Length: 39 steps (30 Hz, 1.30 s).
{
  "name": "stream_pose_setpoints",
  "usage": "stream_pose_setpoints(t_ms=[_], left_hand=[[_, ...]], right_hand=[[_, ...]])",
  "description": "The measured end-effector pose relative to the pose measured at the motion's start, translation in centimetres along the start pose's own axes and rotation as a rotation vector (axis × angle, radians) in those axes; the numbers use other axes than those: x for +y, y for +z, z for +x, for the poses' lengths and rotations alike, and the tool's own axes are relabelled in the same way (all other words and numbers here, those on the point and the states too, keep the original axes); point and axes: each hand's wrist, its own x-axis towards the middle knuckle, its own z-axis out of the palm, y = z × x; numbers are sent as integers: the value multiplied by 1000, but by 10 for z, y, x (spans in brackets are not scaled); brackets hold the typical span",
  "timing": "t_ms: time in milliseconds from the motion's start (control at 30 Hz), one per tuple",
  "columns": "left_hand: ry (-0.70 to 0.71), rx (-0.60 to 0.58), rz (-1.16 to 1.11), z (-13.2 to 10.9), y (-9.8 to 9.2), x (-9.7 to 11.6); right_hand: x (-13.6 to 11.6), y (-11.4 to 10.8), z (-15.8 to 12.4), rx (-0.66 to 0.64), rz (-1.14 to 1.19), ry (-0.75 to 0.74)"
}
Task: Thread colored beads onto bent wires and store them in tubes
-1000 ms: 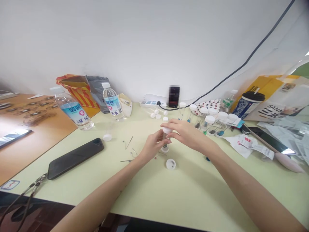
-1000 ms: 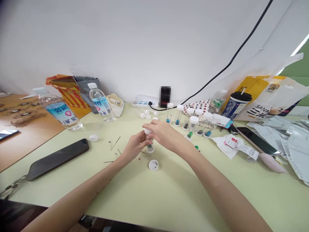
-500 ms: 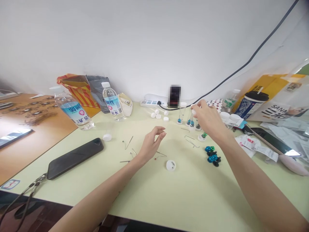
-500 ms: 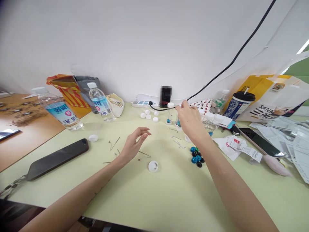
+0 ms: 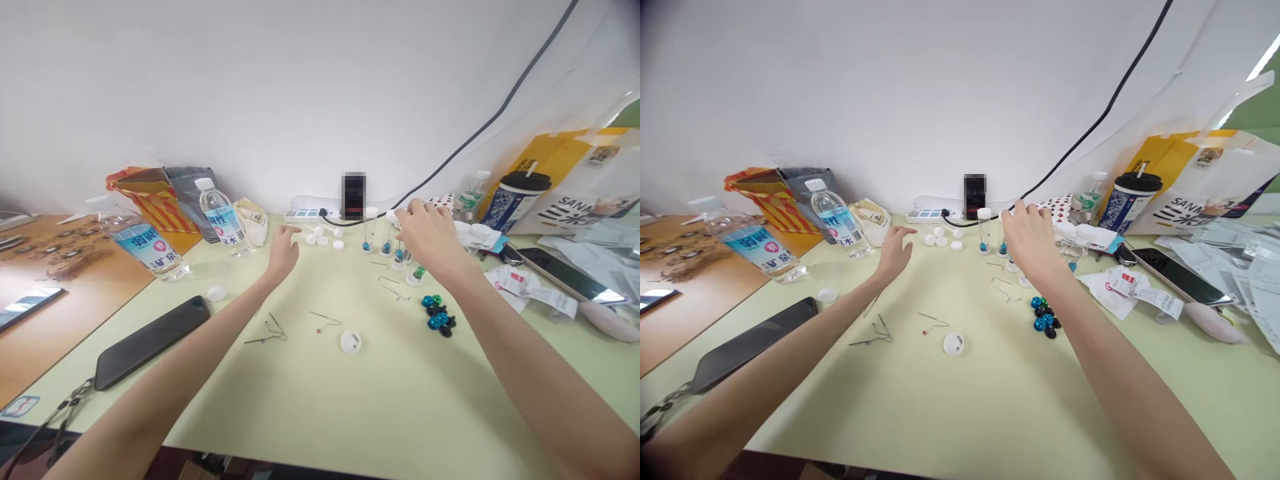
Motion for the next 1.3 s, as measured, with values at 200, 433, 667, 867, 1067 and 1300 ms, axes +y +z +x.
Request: stream_pose_setpoints(t_ms=[200,433,667,867,1067,1300], left_hand=[[108,-235,297,42,13,-25],[163,-468,362,27,8,-30],[137,-433,204,-17,-12,-14],[17,-296,-15,-36,-14,0],[-45,-258,-129,-53,-9,6],[105,-237,-24,-69,-13,35]], right_hand=[[5,-24,-3,59,53,-49],[19,-39,-9,45,157,-138],[29,-50,-14,105,238,-192],[16,-60,-19,39,326,-233],[-2,-44,-39,1,409,-318],[-8,18,-91,70,445,-276]])
